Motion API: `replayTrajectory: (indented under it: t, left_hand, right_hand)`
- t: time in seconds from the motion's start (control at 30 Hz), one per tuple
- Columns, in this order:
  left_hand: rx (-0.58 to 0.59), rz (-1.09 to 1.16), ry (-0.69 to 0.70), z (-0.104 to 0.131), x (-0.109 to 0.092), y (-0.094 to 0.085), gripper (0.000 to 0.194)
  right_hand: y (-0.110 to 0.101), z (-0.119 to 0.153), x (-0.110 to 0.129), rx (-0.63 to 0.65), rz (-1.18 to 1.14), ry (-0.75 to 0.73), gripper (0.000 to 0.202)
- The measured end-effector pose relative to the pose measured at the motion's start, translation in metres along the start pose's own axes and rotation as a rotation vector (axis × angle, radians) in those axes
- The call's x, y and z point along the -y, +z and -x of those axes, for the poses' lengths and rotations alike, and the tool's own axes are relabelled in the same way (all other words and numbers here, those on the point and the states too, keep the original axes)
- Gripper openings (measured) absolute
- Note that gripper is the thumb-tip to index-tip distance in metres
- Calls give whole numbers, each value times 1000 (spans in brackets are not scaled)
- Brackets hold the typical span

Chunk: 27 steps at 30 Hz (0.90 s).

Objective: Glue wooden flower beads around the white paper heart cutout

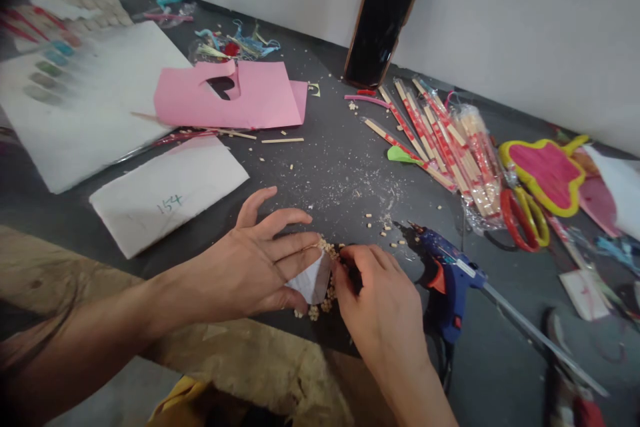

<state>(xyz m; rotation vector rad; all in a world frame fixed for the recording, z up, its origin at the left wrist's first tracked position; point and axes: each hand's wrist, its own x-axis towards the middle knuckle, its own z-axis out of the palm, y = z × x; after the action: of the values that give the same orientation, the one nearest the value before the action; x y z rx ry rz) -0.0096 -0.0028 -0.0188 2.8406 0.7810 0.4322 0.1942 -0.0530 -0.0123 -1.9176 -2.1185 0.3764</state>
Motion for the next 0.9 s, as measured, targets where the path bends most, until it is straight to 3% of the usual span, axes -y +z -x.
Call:
replayTrajectory:
  t: [0.67,0.9]
  left_hand:
    - [6,-9,20,0,2,2,54]
    - [-68,73,-36,0,8,15,29]
  right_hand:
    - [5,3,-3,24,23,-12,17]
    - [-2,1,-3,17,-47,6,19]
